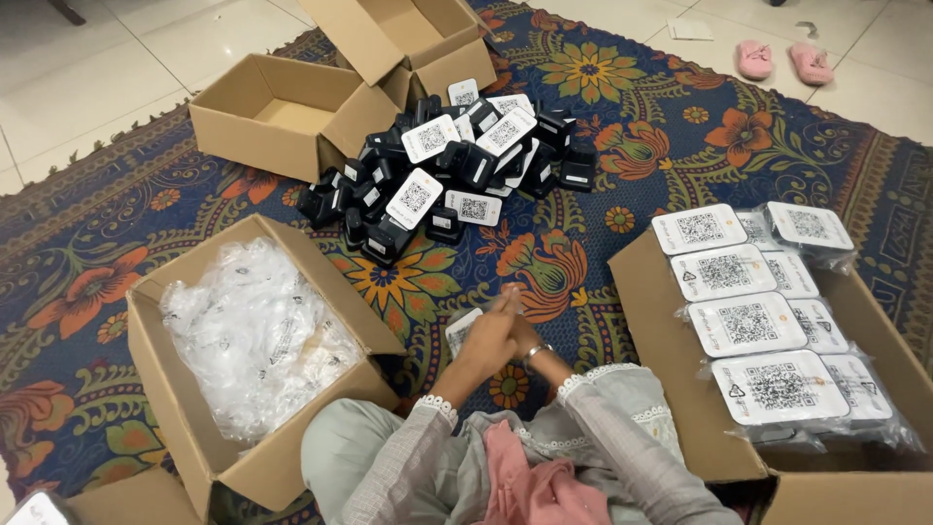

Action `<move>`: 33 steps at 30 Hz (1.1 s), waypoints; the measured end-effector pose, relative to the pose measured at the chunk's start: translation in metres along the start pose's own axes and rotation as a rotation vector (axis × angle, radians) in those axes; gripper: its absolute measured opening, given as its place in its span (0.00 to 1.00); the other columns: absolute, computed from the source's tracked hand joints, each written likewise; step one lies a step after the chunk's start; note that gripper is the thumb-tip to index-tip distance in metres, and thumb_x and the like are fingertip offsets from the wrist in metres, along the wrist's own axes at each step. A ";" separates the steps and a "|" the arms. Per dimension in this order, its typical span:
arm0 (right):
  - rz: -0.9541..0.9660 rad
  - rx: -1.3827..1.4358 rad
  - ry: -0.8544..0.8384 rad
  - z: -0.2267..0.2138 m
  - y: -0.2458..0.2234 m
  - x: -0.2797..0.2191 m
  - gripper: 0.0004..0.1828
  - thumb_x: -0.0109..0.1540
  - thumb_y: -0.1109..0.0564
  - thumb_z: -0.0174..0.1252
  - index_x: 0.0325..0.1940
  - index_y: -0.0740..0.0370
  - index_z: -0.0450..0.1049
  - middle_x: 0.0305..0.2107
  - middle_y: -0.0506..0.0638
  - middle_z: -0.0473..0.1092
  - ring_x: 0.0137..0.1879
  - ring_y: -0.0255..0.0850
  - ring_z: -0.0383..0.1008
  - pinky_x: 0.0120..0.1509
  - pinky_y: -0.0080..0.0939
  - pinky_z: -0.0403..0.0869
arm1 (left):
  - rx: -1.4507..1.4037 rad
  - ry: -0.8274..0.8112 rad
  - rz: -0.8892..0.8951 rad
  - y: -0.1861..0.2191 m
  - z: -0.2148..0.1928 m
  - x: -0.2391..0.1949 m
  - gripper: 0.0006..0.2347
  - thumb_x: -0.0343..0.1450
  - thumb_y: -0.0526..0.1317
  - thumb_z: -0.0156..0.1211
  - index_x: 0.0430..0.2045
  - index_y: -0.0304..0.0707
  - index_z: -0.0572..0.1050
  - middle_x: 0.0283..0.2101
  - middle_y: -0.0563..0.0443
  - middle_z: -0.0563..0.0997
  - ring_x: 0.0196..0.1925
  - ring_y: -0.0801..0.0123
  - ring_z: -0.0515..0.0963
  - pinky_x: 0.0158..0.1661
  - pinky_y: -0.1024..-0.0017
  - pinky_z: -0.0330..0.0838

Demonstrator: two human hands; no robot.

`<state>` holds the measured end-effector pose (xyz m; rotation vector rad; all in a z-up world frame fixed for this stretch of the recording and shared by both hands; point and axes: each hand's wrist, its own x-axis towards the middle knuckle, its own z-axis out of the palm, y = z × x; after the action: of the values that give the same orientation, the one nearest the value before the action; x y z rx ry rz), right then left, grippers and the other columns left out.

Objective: The person packs electronic devices with QR codes into plastic bags and then places them into cardboard boxes.

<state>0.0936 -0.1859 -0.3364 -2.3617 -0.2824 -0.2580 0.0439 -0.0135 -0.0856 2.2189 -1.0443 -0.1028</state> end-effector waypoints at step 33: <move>-0.118 -0.648 -0.141 -0.224 -0.083 0.006 0.08 0.54 0.50 0.68 0.37 0.45 0.85 0.61 0.45 0.68 0.74 0.44 0.57 0.81 0.63 0.44 | 0.771 -0.105 -0.002 -0.170 -0.022 0.053 0.04 0.67 0.33 0.62 0.31 0.38 0.82 0.55 0.38 0.78 0.52 0.54 0.80 0.45 0.62 0.78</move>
<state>0.0528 -0.2823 -0.1214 -3.0152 -0.4605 -0.2672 0.1986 0.0378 -0.1607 2.9209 -1.2864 0.2243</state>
